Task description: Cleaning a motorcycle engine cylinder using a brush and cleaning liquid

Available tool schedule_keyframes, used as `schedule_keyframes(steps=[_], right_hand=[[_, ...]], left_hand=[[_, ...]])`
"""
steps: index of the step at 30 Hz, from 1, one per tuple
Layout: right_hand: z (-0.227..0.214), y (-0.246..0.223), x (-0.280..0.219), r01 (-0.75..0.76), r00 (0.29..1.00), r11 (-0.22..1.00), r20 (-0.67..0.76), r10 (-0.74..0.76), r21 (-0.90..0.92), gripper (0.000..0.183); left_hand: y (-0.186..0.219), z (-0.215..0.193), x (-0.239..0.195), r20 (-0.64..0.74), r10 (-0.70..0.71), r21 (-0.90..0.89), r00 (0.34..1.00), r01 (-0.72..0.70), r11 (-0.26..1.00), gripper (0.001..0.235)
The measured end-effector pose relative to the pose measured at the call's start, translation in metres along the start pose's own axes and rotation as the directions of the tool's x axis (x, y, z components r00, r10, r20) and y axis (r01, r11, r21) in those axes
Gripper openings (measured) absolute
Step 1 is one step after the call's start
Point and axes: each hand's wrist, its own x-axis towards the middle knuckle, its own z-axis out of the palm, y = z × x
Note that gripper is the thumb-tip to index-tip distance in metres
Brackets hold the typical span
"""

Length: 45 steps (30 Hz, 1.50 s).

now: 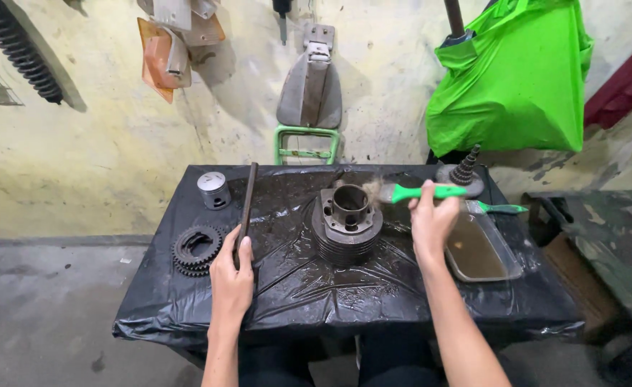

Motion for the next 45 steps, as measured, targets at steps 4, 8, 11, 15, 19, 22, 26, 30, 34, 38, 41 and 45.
schedule_keyframes(steps=[4, 8, 11, 15, 19, 22, 26, 30, 34, 38, 41, 45], right_hand=[[-0.031, -0.023, -0.048, 0.082, 0.992, 0.997, -0.095, -0.083, -0.014, 0.038], [-0.050, -0.041, -0.076, 0.028, 0.997, 0.990, -0.072, -0.018, 0.141, 0.018], [-0.051, -0.065, -0.102, -0.050, 0.996, 0.986, -0.068, 0.061, 0.159, 0.018], [-0.016, -0.088, -0.138, -0.073, 0.995, 0.986, 0.076, 0.062, 0.152, 0.012], [-0.007, -0.077, -0.143, 0.079, 0.990, 0.997, 0.116, -0.079, 0.000, 0.014], [-0.022, -0.067, -0.124, 0.030, 0.998, 0.999, 0.051, -0.031, 0.018, 0.015], [-0.041, -0.041, -0.082, 0.053, 0.994, 0.998, -0.094, -0.051, 0.015, 0.016], [-0.045, -0.023, -0.045, 0.069, 0.989, 0.995, -0.125, -0.078, -0.076, 0.021], [-0.046, -0.040, -0.058, -0.068, 0.993, 0.983, -0.085, 0.083, 0.170, 0.023], [-0.045, -0.014, -0.049, -0.231, 0.968, 0.946, -0.041, 0.246, 0.227, 0.018], [-0.035, 0.004, -0.011, -0.225, 0.970, 0.952, -0.042, 0.238, 0.209, 0.017], [-0.010, 0.030, 0.048, -0.195, 0.980, 0.976, -0.013, 0.197, 0.096, 0.021]], left_hand=[[0.007, -0.002, -0.001, 0.001, 0.021, -0.005, 1.000, -0.021, 1.000, 0.052], [0.009, -0.002, 0.000, 0.010, -0.025, -0.009, 1.000, 0.026, 1.000, 0.053], [0.005, -0.002, -0.003, 0.001, -0.014, -0.005, 1.000, 0.014, 1.000, 0.051], [0.006, -0.001, 0.001, 0.010, -0.058, 0.005, 0.998, 0.058, 0.998, 0.052], [0.007, -0.003, -0.003, 0.016, -0.046, 0.013, 0.999, 0.046, 0.999, 0.053], [0.005, -0.001, 0.003, 0.013, -0.040, 0.006, 0.999, 0.040, 0.999, 0.052], [0.002, -0.002, -0.001, 0.004, -0.011, 0.009, 1.000, 0.011, 1.000, 0.054], [-0.003, 0.001, 0.000, -0.013, 0.006, -0.004, 1.000, -0.006, 1.000, 0.053], [0.003, 0.000, 0.004, -0.007, -0.033, 0.000, 0.999, 0.033, 0.999, 0.053], [0.010, -0.003, -0.001, 0.031, -0.083, 0.003, 0.996, 0.083, 0.997, 0.055], [0.013, -0.003, 0.001, 0.023, -0.065, -0.010, 0.998, 0.065, 0.998, 0.055], [0.008, -0.002, 0.001, 0.008, -0.027, -0.002, 1.000, 0.027, 1.000, 0.052]])
